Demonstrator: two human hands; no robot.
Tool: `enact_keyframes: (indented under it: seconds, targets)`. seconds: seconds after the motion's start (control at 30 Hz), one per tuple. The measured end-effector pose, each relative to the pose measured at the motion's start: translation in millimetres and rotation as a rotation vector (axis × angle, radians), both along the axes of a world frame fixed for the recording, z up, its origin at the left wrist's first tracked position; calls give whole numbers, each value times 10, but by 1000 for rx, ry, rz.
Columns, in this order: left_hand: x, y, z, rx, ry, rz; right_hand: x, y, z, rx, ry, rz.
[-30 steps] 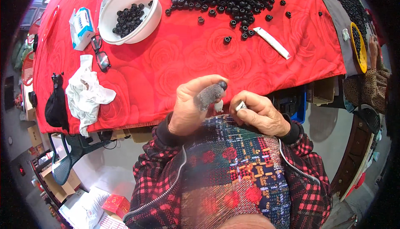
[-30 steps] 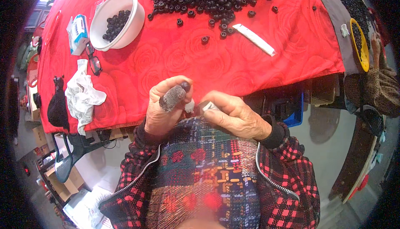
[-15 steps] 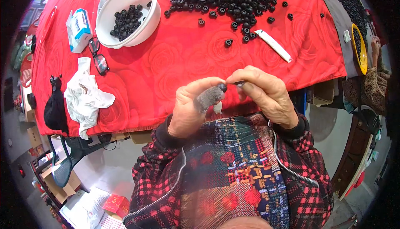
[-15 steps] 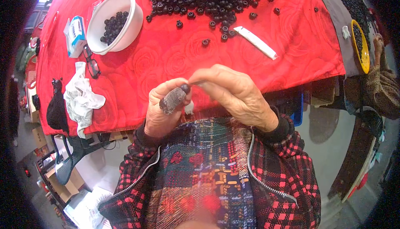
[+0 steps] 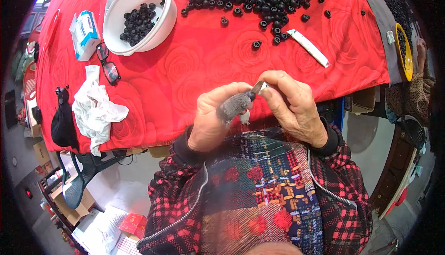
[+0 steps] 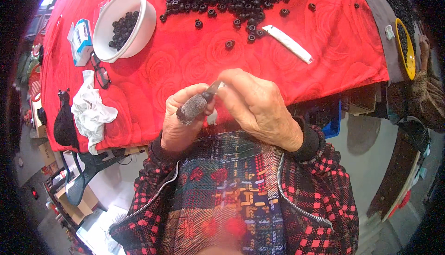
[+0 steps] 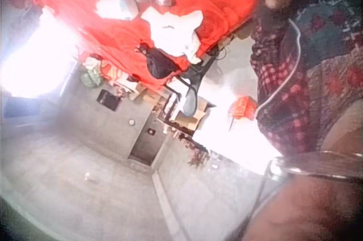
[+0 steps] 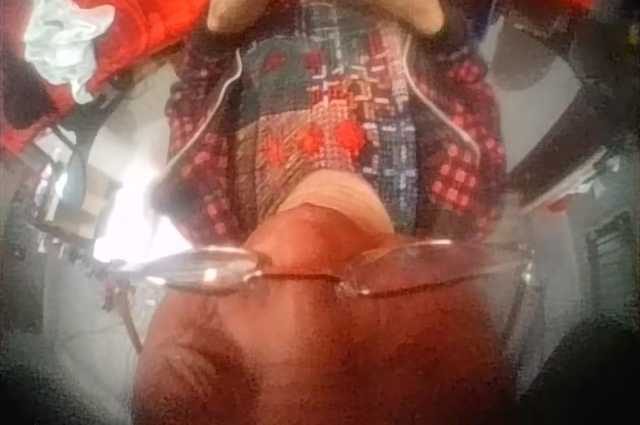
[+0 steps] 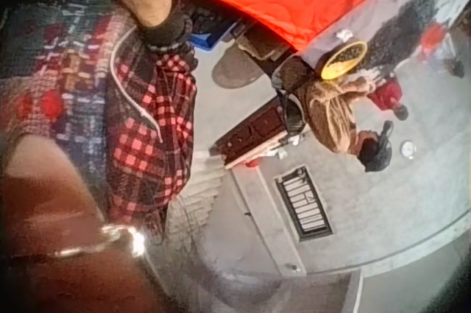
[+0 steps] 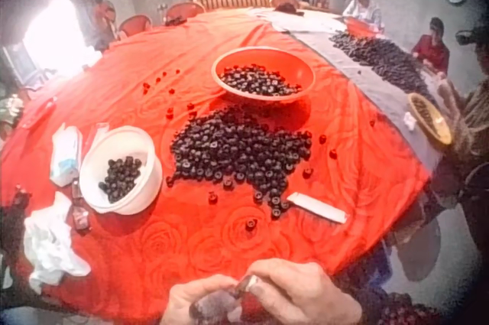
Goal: The person sits at a table covered with a red cloth and uses a small knife to cut black olives one by one. They hold each olive in their left hand and slice it with the knife in their right hand, placing the cut pieces back onto the table.
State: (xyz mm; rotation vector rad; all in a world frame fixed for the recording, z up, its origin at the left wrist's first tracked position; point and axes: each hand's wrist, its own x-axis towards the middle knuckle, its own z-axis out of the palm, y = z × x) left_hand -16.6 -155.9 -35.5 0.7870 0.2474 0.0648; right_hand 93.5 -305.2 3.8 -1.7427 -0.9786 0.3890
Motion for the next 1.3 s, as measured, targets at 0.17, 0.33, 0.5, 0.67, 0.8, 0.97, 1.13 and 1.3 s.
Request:
enact_keyframes:
  seconds: [0.17,0.33,0.5,0.67,0.8,0.97,1.13,1.3]
  targets:
    - [15,19,-5,-23,39,-25,36,-1,-26,-9,5,12]
    - [31,30,-13,-54,61,-41,65,-9,-29,-23,48,22]
    - [53,29,-11,-3,70,-43,104,-19,-38,-25,51,41]
    - [75,6,-37,-10,44,-36,130,-50,-129,4,24,57]
    - [77,8,-24,7,59,-35,147,-36,-87,-12,29,47]
    - [76,5,-39,47,63,-46,162,-45,-130,2,42,64]
    - [96,1,-54,70,19,-60,192,-64,-153,-1,48,112]
    - [95,13,-41,45,146,6,302,-201,-112,72,367,536]
